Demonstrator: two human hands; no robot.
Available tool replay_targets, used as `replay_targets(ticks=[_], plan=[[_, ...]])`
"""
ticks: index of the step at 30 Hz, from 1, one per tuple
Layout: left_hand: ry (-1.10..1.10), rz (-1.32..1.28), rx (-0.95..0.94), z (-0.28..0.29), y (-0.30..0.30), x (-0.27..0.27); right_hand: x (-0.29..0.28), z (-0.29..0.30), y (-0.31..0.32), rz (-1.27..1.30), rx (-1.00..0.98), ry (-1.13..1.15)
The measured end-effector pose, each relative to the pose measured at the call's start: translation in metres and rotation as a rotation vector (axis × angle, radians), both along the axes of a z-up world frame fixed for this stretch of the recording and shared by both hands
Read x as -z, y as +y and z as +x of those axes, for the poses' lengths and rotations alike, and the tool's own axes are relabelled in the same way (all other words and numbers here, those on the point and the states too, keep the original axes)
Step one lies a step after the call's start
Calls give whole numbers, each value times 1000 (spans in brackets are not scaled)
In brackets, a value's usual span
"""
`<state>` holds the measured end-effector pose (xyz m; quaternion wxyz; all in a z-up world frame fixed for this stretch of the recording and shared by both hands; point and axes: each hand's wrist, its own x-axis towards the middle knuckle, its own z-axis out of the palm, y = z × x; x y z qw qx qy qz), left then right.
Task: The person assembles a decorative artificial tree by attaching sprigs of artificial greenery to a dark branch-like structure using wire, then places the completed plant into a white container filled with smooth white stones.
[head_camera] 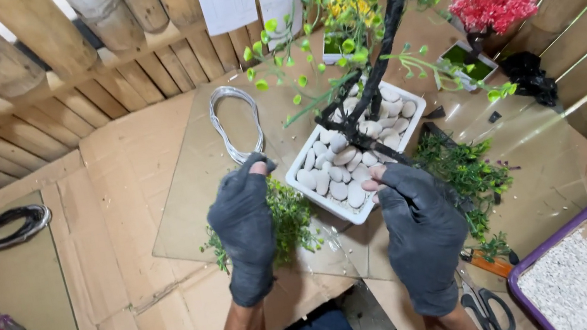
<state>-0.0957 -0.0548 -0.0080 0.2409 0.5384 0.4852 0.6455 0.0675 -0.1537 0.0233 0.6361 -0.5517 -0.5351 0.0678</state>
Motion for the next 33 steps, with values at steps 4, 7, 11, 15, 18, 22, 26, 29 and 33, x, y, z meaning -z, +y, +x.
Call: replay_targets(ticks=[4,7,11,15,18,22,26,29,33], plan=[[403,-62,-89,-45,2,43,22,1,-23,-10,-55,38],[444,57,41,-65,-7,74,39,2,-34,-68,-92,28],[337,-63,216,-72,-23,94,53,2,-42,-162,-95,-93],[641,-363,110,-67,-37,145,114,-5,-32,-233,-70,-41],[-71,-495,367,-63,-36,188,158,-17,-20,-335,-127,-167],[-1330,-623,699,-61,-38,234,197,-35,-1,-618,-110,-455],[-1563,-586,775,-71,-27,308,262,-39,19,-452,8,-731],[-614,-585,626,-67,-43,209,264,-38,21,-426,117,-891],[763,-438,267,-62,-58,111,233,-34,14,-346,185,-873]])
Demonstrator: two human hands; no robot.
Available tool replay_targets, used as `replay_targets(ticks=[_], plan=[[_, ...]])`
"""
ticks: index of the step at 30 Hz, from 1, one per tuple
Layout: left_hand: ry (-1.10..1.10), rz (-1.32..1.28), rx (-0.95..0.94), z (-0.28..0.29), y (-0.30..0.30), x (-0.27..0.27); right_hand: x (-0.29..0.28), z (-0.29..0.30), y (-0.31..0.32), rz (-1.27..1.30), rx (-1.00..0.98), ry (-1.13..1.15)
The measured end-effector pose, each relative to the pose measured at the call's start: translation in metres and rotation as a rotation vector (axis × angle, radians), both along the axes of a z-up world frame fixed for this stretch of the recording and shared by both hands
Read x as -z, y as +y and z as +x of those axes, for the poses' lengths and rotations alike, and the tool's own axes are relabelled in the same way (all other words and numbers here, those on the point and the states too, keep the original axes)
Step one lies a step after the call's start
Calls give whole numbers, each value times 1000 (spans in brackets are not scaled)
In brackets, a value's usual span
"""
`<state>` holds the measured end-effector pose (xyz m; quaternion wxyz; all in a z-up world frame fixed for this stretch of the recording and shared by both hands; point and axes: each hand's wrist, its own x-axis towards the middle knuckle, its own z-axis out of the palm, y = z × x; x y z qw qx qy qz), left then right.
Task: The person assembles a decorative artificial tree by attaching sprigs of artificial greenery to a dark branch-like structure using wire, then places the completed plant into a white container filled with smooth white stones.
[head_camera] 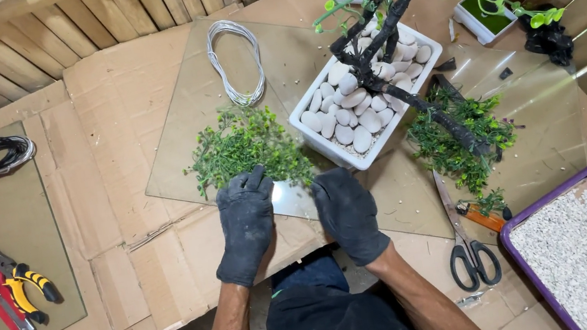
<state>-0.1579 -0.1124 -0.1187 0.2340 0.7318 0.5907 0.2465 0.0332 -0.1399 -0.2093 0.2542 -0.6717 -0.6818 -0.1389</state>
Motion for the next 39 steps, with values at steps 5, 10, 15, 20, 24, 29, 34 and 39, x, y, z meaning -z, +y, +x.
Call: replay_targets(ticks=[5,10,15,20,24,29,34,39], plan=[[-14,37,-74,-3,14,24,-100,7,-17,227,-118,429],[-33,78,-141,0,23,47,-155,16,-27,191,-76,762],[-40,130,-218,0,25,67,-164,22,-23,102,-151,1033],[-47,191,-328,4,19,91,-185,17,-20,-69,-239,1358],[-1477,-308,-300,33,0,-38,-175,16,-14,-75,-288,1574],[-1905,-627,-178,50,6,-48,-178,23,-14,-185,-295,1591],[-1903,-399,115,50,21,4,-177,14,-16,-389,-308,1392],[-2230,-595,-29,33,55,88,-172,18,-17,-457,-263,1293]])
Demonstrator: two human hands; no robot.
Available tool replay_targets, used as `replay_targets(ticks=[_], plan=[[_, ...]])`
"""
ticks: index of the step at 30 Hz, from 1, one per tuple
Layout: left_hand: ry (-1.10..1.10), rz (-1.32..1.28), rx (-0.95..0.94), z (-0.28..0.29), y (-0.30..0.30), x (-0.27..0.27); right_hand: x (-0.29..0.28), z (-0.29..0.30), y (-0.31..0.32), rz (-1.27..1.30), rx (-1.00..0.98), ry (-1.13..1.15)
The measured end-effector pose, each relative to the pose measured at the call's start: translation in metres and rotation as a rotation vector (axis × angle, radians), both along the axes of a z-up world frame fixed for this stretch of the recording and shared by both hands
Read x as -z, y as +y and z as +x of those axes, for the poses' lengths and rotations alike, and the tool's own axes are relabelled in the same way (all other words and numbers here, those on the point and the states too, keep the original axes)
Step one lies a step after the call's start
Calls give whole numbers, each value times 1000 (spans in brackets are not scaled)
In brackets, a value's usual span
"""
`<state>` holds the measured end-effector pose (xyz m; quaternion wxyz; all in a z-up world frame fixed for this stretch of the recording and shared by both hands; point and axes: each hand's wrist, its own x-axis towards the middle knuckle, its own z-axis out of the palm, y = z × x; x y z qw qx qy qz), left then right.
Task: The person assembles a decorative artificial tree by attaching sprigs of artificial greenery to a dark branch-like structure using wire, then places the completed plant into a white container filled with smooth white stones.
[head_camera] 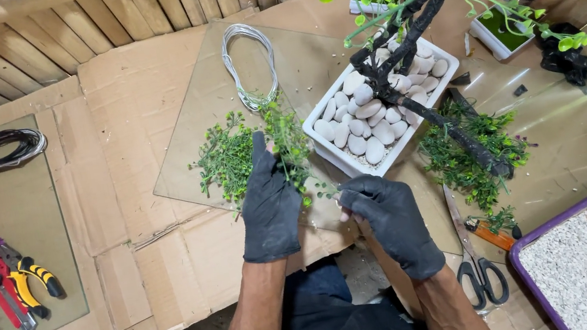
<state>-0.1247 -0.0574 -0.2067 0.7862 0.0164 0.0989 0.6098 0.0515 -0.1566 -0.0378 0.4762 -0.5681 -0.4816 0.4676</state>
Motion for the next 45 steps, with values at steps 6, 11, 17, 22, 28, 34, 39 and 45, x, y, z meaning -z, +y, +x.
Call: replay_targets(ticks=[6,11,17,22,28,34,39,45], plan=[[543,193,-237,7,-8,-58,7,7,-1,87,31,-15],[562,-82,-366,7,0,-74,3,2,-6,141,32,40],[1492,363,-659,12,-14,-57,9,-6,4,130,140,113],[1064,362,-660,24,-30,-74,33,-10,11,80,121,-141],[799,-8,-588,20,-14,-106,37,-4,9,26,95,-147],[565,-330,-515,0,17,-68,16,21,2,125,164,185],[811,-361,-541,0,6,-83,31,22,2,246,112,442],[1135,-263,-370,-16,12,-60,24,17,3,210,180,707]])
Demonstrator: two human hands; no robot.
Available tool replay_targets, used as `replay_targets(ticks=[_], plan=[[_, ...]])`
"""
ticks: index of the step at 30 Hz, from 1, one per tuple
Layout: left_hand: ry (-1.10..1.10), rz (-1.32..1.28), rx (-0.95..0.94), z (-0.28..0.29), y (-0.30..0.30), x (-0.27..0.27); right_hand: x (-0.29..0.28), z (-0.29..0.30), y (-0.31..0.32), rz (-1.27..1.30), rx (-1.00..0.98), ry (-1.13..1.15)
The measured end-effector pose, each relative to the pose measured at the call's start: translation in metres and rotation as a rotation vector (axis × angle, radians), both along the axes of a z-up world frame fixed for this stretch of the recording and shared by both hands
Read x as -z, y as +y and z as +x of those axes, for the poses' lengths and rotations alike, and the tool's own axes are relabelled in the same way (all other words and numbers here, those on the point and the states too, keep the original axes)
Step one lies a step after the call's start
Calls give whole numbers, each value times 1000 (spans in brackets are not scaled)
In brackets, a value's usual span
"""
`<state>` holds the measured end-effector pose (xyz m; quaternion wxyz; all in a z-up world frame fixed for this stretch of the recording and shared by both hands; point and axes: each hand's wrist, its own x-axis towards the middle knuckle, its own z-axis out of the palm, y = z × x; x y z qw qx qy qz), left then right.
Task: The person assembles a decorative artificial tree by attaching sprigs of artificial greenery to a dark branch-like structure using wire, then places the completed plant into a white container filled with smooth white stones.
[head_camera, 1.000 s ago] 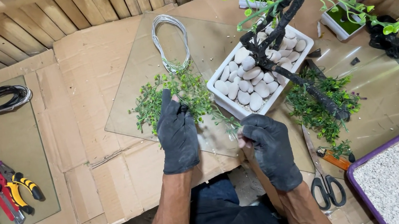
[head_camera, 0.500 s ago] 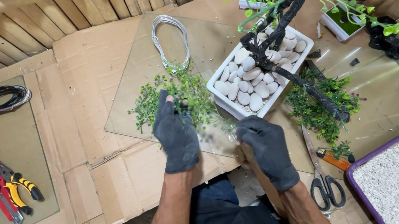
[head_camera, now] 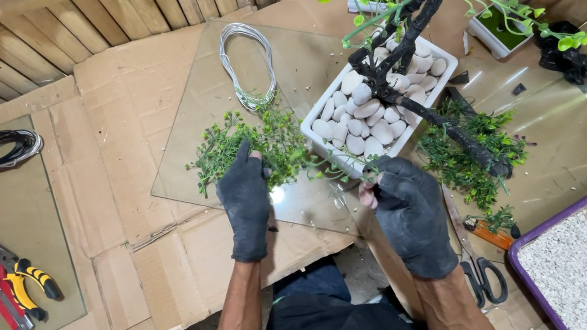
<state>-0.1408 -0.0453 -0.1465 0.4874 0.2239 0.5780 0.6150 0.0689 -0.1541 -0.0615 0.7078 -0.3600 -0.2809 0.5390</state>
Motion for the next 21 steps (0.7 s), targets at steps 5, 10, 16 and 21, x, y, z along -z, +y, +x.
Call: replay_targets(ticks=[5,10,16,21], plan=[[1178,-410,722,-12,-11,-36,-8,-7,1,25,-43,-42],[1277,54,706,1,-60,-120,-3,-4,-4,45,-19,-236],[159,453,729,32,-86,-149,-27,-7,-10,74,-16,-771],[180,462,678,46,-88,-157,31,11,-15,-98,17,-611]])
